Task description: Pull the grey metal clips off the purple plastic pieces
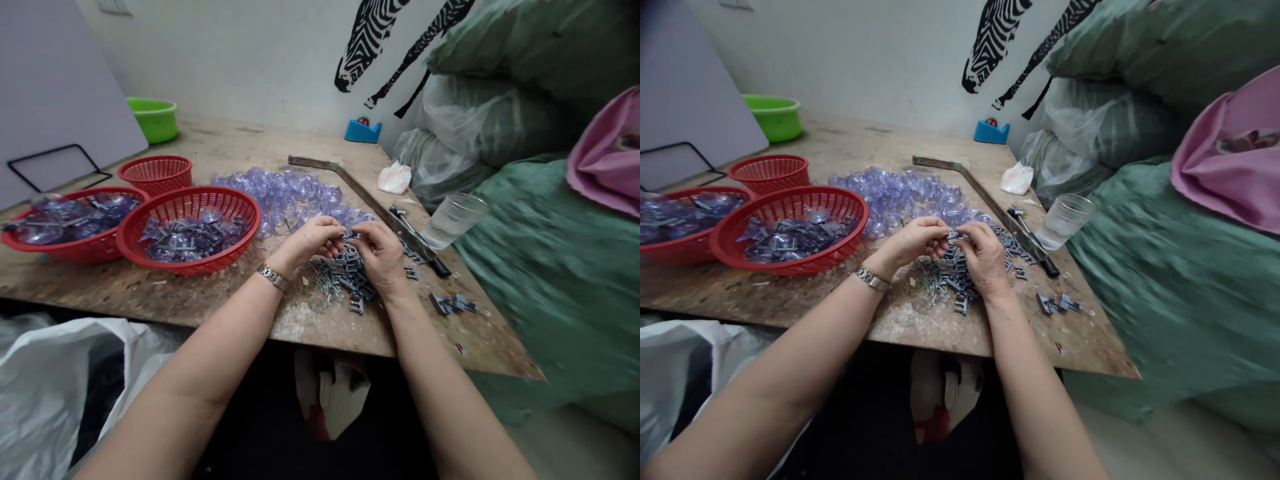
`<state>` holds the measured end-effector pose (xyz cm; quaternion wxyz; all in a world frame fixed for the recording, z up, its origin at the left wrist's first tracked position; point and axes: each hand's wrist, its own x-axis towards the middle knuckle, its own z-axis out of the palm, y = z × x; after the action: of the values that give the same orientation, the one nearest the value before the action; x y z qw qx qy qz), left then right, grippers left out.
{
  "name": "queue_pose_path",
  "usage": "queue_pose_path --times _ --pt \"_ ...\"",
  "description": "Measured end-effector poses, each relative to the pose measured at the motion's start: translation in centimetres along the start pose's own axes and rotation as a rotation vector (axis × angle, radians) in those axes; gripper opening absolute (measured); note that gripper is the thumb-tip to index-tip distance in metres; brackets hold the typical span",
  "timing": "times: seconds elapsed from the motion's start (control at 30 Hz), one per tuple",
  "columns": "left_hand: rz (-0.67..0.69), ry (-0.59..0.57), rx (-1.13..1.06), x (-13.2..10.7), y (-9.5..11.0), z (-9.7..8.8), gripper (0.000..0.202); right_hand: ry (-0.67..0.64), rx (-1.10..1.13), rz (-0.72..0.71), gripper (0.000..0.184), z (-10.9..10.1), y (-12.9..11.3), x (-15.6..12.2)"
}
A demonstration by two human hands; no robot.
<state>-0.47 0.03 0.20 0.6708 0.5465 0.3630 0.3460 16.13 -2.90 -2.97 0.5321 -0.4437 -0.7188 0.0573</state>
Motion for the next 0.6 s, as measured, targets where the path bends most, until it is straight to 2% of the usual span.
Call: queue_pose_path --times 0.1,0.27,0.33,0.43,0.53,0.6 --pt "-0.02 -0.051 -0.027 0.2 -0.3 -0.1 0.015 -0.066 -0.082 -0.042 0.009 -0.2 -0.3 0.0" --pt "0.012 -0.059 0.013 0.2 -0.3 0.1 0.022 -0.078 -0.134 0.007 0.01 -0.1 -0.5 -0.1" --pt "0.073 0.033 0.08 0.3 -0.2 -0.1 0.023 -0.023 -0.102 0.049 0.01 -0.1 -0.3 -0.1" --pt "0.192 0.298 0.284 0.7 0.1 -1.1 0.017 0.078 -0.036 0.179 0.009 -0.1 0.1 0.0" --pt "0.313 0.521 0.71 1.1 0.0 -2.5 0.011 0.126 0.028 0.324 0.011 -0.1 0.6 0.0" --pt "0.337 0.543 0.979 1.3 -0.2 -3.0 0.013 0.133 0.062 0.376 0.013 0.0 0.8 0.0"
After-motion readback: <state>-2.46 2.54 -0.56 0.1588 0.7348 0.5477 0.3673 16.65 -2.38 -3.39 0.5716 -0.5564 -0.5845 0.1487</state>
